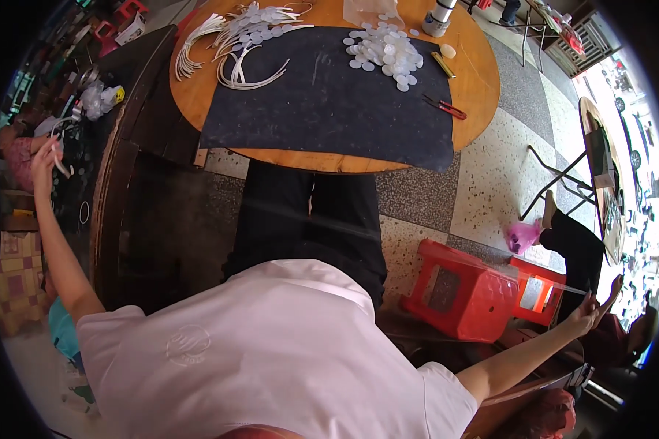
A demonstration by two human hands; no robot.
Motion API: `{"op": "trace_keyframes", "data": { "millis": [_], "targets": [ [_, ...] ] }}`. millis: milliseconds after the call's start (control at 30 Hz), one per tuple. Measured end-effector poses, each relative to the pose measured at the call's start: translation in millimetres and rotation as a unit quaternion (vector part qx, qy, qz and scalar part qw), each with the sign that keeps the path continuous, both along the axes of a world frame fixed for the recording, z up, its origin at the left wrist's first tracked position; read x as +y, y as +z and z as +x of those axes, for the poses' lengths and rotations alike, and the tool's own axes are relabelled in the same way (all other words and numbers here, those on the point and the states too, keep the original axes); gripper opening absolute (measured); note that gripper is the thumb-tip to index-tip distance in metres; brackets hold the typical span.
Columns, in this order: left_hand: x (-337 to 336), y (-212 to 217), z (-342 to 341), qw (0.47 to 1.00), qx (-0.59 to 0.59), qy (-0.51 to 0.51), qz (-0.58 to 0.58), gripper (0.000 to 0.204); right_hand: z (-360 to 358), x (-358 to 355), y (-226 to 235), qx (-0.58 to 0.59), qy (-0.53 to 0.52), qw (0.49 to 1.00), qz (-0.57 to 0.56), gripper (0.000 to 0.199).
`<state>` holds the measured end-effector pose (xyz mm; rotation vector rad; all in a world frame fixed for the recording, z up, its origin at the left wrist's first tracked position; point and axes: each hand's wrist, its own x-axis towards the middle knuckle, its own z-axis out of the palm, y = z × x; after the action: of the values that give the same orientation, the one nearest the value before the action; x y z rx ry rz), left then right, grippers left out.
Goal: Assemble decorative floral components onto straps for shoes by hand.
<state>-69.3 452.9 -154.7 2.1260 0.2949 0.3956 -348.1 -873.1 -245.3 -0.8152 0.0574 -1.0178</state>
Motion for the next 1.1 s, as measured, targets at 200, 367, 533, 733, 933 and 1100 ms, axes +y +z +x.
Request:
{"op": "trace_keyframes", "data": {
  "millis": [200, 367, 533, 733, 933, 1100],
  "targets": [
    [70.2, 16.9, -50.2, 0.998, 0.05, -0.013, 0.03, 0.035, 1.7, 53.3, -23.6, 0.206, -0.336, 0.918, -0.032, 0.019],
    [-180.0, -18.1, 6.0, 0.996, -0.015, -0.058, -0.064, 0.034, 134.9, 182.3, -47.8, 0.452, -0.358, 0.619, -0.533, 0.016],
    [-383.4, -53.3, 30.5, 0.962, -0.066, -0.207, -0.166, 0.027, 307.5, 471.4, -57.8, 0.436, -0.056, 0.684, -0.582, 0.008],
    [-456.0, -74.4, 43.2, 0.932, -0.146, -0.208, -0.258, 0.028, 403.8, 613.5, -60.5, 0.384, -0.028, 0.624, -0.68, 0.012],
    [-428.3, -91.8, 45.2, 0.946, -0.098, -0.117, -0.286, 0.027, 431.2, 627.7, -89.0, 0.286, -0.136, 0.63, -0.709, 0.013],
    [-408.0, -101.9, 56.3, 0.945, -0.1, -0.078, -0.303, 0.026, 440.7, 623.7, -93.7, 0.327, -0.099, 0.645, -0.683, 0.013]
  ]
}}
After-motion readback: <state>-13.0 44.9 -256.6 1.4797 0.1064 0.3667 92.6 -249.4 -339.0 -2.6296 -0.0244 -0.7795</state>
